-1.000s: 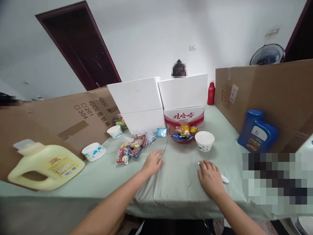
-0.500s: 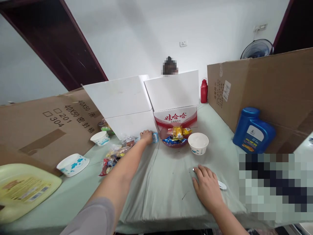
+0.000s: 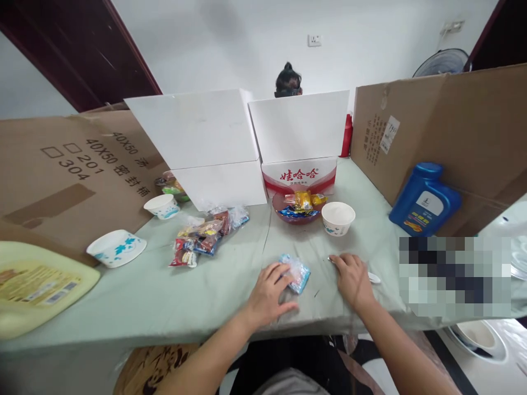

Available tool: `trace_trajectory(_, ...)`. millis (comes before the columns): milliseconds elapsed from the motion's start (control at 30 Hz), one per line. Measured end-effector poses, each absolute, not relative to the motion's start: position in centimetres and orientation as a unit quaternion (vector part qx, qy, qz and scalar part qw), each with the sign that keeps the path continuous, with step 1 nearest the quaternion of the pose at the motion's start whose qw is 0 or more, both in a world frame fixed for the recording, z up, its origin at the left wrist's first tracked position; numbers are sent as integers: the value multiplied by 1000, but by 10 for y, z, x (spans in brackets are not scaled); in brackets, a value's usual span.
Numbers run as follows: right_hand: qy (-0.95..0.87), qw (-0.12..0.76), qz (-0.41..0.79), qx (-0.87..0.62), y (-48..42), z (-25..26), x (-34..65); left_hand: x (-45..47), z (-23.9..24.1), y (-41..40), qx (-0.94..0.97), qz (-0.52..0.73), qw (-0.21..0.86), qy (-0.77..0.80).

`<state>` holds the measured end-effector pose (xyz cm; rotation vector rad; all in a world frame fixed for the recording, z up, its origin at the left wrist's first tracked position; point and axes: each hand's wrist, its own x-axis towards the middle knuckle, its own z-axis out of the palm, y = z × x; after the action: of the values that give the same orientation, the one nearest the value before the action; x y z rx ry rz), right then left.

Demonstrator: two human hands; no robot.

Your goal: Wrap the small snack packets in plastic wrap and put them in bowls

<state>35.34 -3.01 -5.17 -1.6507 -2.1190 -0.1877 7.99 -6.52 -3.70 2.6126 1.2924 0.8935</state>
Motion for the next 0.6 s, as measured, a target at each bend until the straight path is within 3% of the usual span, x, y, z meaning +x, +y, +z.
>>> trace_trajectory(167,-809,294,-34,-508,-39,-17,310,66,-49,-67,732,477,128,469)
trace_trajectory(367,-894,172,-15,-413,-50,0,242,64,-57,-60,735,426,194,491)
trace_trajectory(600,-849,148,-36,-505,-35,-30,336,67,-52,-62,736,430,181,490)
